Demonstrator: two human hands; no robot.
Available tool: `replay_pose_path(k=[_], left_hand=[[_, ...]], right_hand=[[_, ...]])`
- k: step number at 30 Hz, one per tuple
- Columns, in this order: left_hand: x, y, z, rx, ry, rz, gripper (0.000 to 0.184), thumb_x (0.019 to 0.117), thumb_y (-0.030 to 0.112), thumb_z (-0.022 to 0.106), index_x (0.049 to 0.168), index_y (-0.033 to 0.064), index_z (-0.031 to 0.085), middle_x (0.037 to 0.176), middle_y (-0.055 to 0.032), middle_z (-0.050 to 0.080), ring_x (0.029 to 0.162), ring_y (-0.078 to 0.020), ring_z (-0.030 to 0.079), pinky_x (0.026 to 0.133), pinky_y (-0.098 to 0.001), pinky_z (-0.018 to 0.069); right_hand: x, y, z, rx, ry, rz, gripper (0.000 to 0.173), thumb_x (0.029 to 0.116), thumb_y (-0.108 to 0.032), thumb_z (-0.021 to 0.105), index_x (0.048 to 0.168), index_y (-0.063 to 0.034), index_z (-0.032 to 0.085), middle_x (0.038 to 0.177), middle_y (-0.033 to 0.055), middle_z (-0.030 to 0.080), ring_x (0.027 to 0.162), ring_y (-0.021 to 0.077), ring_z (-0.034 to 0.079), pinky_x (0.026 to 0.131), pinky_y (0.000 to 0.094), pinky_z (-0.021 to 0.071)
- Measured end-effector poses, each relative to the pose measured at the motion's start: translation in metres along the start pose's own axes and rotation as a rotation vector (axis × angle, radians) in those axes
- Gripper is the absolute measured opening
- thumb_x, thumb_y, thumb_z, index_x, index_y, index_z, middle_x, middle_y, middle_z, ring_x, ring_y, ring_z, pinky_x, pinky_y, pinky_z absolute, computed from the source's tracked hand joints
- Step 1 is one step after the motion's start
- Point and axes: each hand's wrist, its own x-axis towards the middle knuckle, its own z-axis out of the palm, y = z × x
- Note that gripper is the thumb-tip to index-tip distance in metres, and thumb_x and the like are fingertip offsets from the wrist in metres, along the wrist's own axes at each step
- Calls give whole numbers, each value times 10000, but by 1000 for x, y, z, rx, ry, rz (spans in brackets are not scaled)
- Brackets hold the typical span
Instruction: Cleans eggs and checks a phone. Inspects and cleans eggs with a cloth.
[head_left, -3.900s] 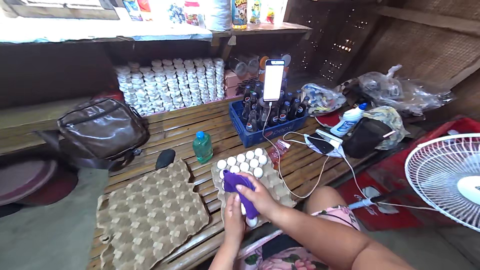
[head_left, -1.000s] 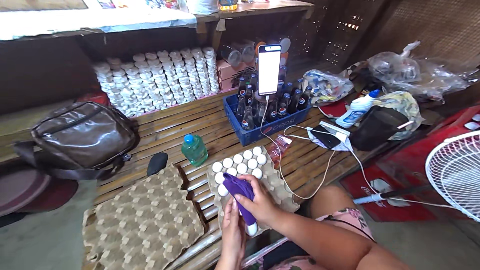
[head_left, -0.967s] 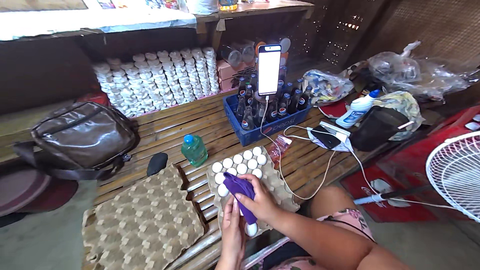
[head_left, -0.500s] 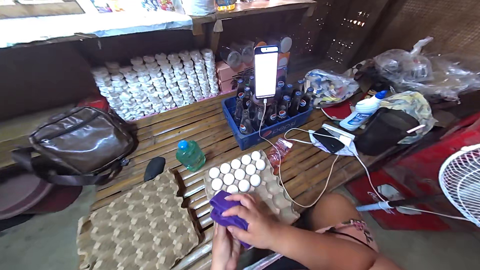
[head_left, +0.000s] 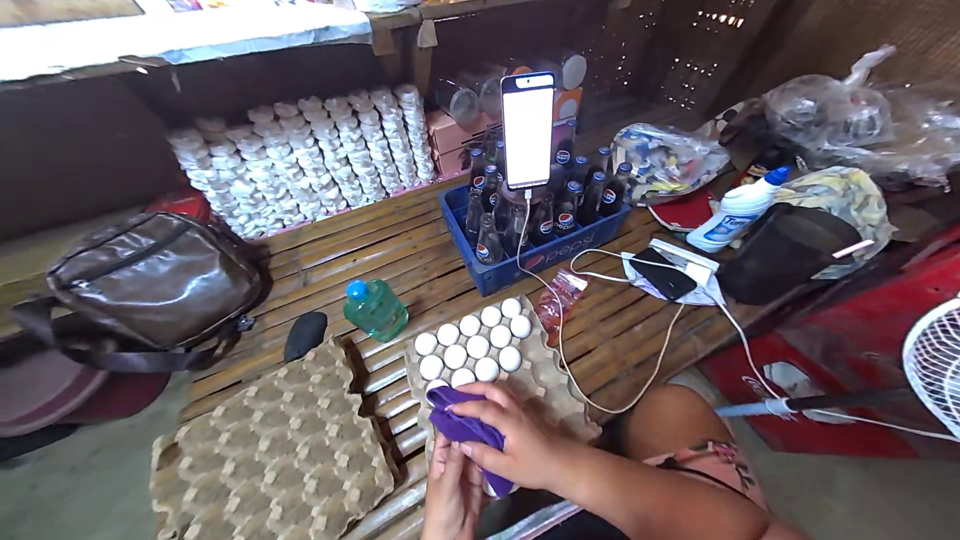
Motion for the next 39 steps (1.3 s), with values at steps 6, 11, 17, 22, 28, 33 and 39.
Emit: replay_pose_path(k=[6,11,17,22,28,33,39], left_hand=[[-1,0,0,15,-36,11,372,857,310,801,1165,147,669,985,-72,759,853,-140,744,774,-304,625],[1,-1,-3,17,-115,2,405,895,264,773,1249,124,634,1097,-96,738,940,-174,738,838,-337,620],[4,5,0,-164,-17,21,405,1002,302,627,1333,95,521,1094,-137,732,899,-216,751,775,-349,637],[1,0,3,210,-20,116,312,1039,361,553,1259,140,571,1011,-12,749,863,-97,725,791,-278,611],[-1,2,2,127,-75,58,360,909,390,720,1189,173,657,1031,-32,756,907,-116,734,829,-294,613],[2,7,2,-130,19,13,333,988,292,644,1253,100,579,1054,-133,747,857,-211,759,734,-334,641],[2,3,-1,-26,38,26,354,973,285,676,1254,99,570,1030,-110,744,860,-190,746,771,-342,631]], right_hand=[[1,9,3,-10,95,-119,359,937,-213,703,1291,-161,686,1420,153,572,1320,289,533,1084,468,464],[3,8,-3,134,125,-15,361,981,-175,648,1309,-22,650,1325,176,630,1264,226,588,1087,390,474],[-3,15,-1,13,85,-104,341,990,-172,638,1319,-85,666,1426,153,585,1328,270,552,1121,463,443],[-4,18,0,-103,63,-229,344,970,-221,668,1313,-189,682,1487,146,535,1389,313,488,1150,507,404],[-2,18,1,-8,88,-192,344,986,-291,662,1299,-150,687,1442,157,568,1333,280,541,1107,466,453],[-5,16,-1,-44,29,-193,337,948,-102,668,1276,-170,706,1471,174,542,1353,323,524,1111,506,444],[-4,13,0,-68,-20,-188,375,957,-88,636,1312,-200,690,1533,180,475,1420,345,448,1154,535,391]])
